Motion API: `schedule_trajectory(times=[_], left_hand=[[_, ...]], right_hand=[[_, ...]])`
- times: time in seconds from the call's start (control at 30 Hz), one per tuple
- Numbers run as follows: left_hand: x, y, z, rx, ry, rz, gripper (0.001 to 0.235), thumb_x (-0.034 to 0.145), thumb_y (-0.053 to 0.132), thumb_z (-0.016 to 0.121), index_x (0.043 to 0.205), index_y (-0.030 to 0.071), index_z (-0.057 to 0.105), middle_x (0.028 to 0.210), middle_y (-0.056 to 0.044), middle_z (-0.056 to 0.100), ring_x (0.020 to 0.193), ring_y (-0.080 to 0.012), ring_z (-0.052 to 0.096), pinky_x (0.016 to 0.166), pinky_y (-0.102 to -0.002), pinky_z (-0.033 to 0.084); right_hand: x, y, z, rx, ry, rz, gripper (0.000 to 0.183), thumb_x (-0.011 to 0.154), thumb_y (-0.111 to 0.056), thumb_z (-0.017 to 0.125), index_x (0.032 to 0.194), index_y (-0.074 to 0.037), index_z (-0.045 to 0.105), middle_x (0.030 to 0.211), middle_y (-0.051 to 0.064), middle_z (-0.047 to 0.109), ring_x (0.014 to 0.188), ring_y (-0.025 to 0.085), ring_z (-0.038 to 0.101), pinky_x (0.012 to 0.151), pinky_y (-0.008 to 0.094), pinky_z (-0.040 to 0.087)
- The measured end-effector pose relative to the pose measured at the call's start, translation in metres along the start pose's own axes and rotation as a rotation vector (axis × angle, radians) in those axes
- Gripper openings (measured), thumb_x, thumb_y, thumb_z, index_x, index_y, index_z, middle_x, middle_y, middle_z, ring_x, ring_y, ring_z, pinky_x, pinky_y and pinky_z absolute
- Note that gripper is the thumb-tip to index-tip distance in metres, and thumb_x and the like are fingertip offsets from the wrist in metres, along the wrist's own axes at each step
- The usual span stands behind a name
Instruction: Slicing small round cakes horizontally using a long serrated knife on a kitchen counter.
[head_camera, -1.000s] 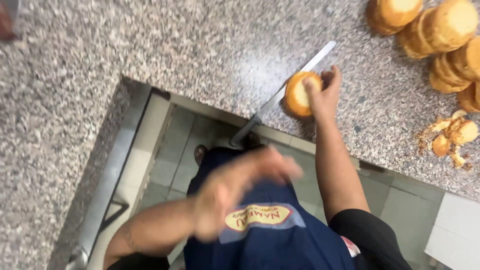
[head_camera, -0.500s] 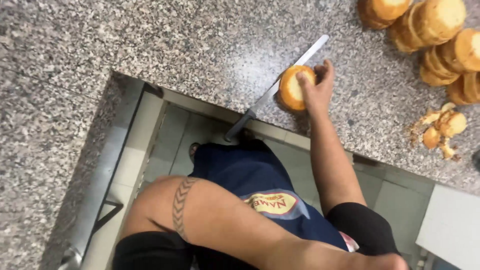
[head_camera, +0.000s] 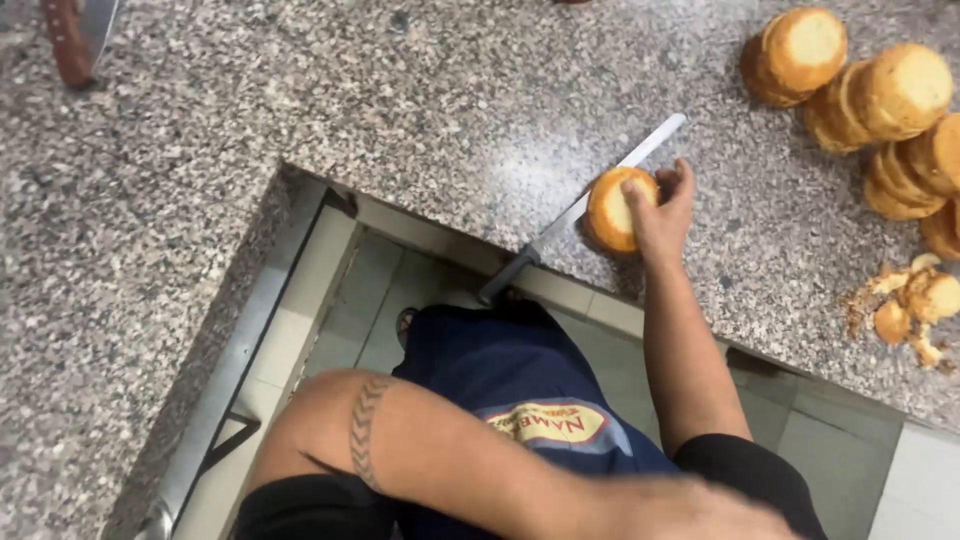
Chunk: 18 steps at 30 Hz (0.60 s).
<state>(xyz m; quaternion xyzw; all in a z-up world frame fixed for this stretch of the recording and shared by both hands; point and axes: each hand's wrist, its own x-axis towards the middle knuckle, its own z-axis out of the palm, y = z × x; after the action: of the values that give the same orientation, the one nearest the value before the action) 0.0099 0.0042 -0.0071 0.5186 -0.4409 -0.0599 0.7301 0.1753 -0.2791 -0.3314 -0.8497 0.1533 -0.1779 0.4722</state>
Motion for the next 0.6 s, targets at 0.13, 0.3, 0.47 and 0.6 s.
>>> schedule_trajectory(times=[0.13,0.3,0.47,0.6], left_hand=[[-0.025,-0.087,-0.056,0.086,-0.005,0.021,0.011,0.1,0.023,0.063,0.105,0.015,0.067,0.118,-0.008,0.071,0.117,-0.0261,0.067,0.106,-0.04,0.054],[-0.1,-0.184,-0.145,0.76,0.116,-0.784,0.036,0.093,0.034,0.065,0.111,0.004,0.07,0.1,-0.016,0.072,0.095,-0.037,0.068,0.084,-0.049,0.053],[-0.186,-0.294,-0.141,0.141,0.085,-0.764,0.041,0.11,0.033,0.057,0.13,-0.003,0.065,0.114,-0.011,0.075,0.105,-0.0263,0.071,0.091,-0.043,0.055],[-0.159,-0.308,-0.125,-0.385,0.21,-1.061,0.043,0.108,0.029,0.053,0.137,-0.003,0.054,0.099,-0.009,0.074,0.069,-0.013,0.069,0.061,-0.028,0.055]], right_hand=[[0.0,0.007,-0.006,0.005,0.009,-0.011,0.083,0.088,-0.017,0.091,0.152,-0.001,0.04,0.13,0.014,0.061,0.118,0.025,0.063,0.105,0.037,0.053],[-0.004,0.023,-0.003,0.025,-0.005,0.007,0.083,0.09,-0.012,0.092,0.154,-0.002,0.04,0.134,0.015,0.061,0.123,0.026,0.063,0.11,0.038,0.052],[-0.009,0.031,-0.005,0.022,-0.019,-0.112,0.081,0.095,-0.004,0.094,0.155,0.0,0.039,0.141,0.017,0.06,0.13,0.028,0.061,0.117,0.04,0.049],[-0.001,0.041,-0.003,0.097,-0.004,-0.101,0.054,0.094,-0.003,0.09,0.133,0.002,0.053,0.125,0.014,0.064,0.116,0.023,0.064,0.106,0.037,0.054]])
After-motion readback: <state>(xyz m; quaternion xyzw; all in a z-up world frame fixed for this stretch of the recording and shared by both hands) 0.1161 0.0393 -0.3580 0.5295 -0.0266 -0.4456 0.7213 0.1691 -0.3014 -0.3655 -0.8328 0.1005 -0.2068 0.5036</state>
